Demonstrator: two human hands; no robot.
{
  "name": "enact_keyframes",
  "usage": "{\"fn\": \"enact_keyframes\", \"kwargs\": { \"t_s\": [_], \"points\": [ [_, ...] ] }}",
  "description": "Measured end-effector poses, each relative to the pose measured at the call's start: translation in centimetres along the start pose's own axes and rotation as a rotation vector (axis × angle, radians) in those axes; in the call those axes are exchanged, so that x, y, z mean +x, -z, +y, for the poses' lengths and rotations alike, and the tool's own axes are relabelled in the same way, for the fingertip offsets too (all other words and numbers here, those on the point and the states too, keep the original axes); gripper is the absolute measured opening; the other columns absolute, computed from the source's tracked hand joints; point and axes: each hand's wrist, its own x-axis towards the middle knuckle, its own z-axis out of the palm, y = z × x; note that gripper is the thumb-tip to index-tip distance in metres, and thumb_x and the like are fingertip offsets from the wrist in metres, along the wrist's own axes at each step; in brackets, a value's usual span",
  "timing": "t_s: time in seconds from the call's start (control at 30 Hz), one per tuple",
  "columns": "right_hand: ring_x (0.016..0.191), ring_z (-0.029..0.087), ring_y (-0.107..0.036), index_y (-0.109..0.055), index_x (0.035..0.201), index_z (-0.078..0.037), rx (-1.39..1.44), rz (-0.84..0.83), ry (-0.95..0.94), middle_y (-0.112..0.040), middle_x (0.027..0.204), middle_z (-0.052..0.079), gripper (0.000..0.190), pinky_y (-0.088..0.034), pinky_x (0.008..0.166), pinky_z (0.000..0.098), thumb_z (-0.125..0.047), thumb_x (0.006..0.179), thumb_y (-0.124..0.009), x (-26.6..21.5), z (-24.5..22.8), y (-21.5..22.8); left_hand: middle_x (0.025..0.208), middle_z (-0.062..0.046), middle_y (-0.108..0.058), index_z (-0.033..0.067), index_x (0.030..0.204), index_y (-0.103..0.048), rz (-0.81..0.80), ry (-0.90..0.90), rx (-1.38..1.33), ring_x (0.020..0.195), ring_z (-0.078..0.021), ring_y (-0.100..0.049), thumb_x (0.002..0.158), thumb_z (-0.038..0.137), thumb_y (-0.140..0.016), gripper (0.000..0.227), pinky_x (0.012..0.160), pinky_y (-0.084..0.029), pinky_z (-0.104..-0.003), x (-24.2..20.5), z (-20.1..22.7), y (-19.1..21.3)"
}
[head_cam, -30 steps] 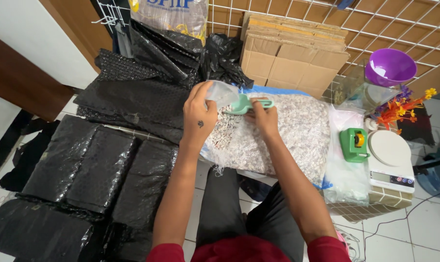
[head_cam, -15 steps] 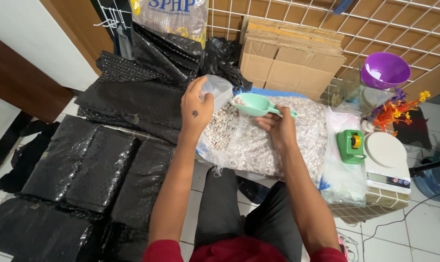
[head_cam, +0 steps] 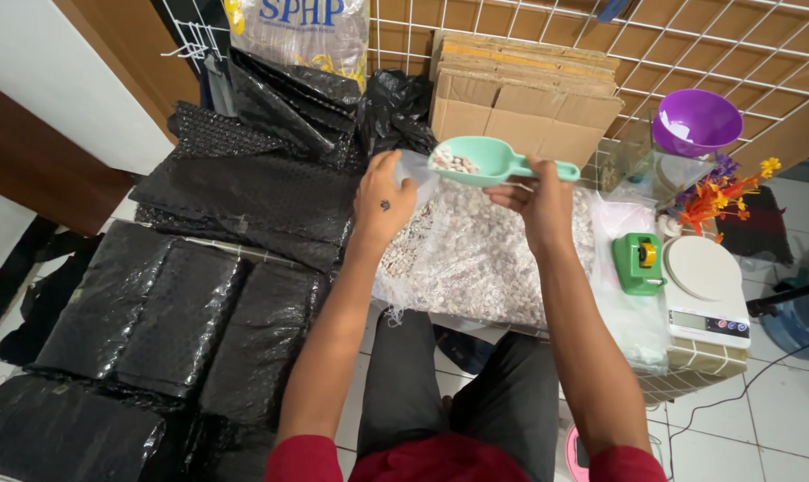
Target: The person scoops granular material from a large bag into a small plastic bag using a light green scoop, then places the small bag on a digital scale. They fold a cardboard box and place a black plastic bag inside it.
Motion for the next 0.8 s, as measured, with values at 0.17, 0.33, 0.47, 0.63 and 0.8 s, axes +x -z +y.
{"fn": "enact_keyframes", "kwargs": {
  "t_s": [0.17, 0.33, 0.47, 0.63, 0.8],
  "points": [
    [0.068, 0.035, -0.077, -0.063, 0.108, -0.003, -0.247, -0.084, 0.210, -0.069, 0.079, 0.020, 0.020, -0.068, 0.065, 0.0464, -0.020, 0.097, -0.063, 0.2, 0.3, -3.1, 0.147, -0.002, -0.052, 0.0153, 0.140, -0.060, -0.031, -0.038, -0.043, 0.125, -0.0386, -0.061, 0.083, 0.023, -0.059, 0.058, 0.097, -0.054, -0.061, -1.0, 0.8, -0.1],
    [0.063, 0.030, -0.070, -0.075, 0.112, -0.025, -0.945, -0.181, 0.631, -0.061, 0.058, 0.008, 0.016, -0.054, 0.058, 0.0393, -0.029, 0.097, -0.073, -1.0, 0.3, -5.1, 0.146, -0.009, -0.052, 0.0077, 0.141, -0.058, -0.039, -0.072, -0.071, 0.124, -0.0445, -0.060, 0.082, 0.015, -0.058, 0.060, 0.096, -0.053, -0.065, -1.5, 1.0, 0.2],
    [0.098, 0.039, -0.073, -0.072, 0.116, -0.013, -0.886, -0.353, 0.866, -0.074, 0.109, 0.014, 0.020, -0.058, 0.082, 0.0472, -0.015, 0.096, -0.072, -3.4, -1.1, -6.3, 0.147, -0.015, -0.051, 0.0010, 0.143, -0.056, -0.037, -0.092, -0.097, 0.126, -0.0461, -0.058, 0.082, 0.010, -0.058, 0.061, 0.098, -0.052, -0.063, -1.3, 0.5, 0.1],
    [0.103, 0.045, -0.070, -0.071, 0.120, -0.007, -0.758, -0.225, 0.871, -0.072, 0.114, 0.022, 0.020, -0.056, 0.085, 0.0517, -0.010, 0.100, -0.068, -3.1, 0.3, -4.3, 0.146, -0.015, -0.052, 0.0013, 0.141, -0.057, -0.019, -0.098, -0.078, 0.126, -0.0455, -0.058, 0.082, 0.009, -0.062, 0.060, 0.101, -0.051, -0.062, -1.7, 0.0, 0.9],
    [0.090, 0.050, -0.068, -0.072, 0.113, -0.014, -0.914, -0.131, 0.673, -0.073, 0.094, 0.021, 0.016, -0.053, 0.076, 0.0573, -0.021, 0.101, -0.067, -3.2, 3.3, -2.2, 0.144, -0.014, -0.054, 0.0034, 0.141, -0.058, 0.109, -0.149, -0.135, 0.128, -0.0410, -0.058, 0.079, 0.007, -0.060, 0.062, 0.105, -0.050, -0.055, -0.4, -2.0, 0.3]
  ]
}}
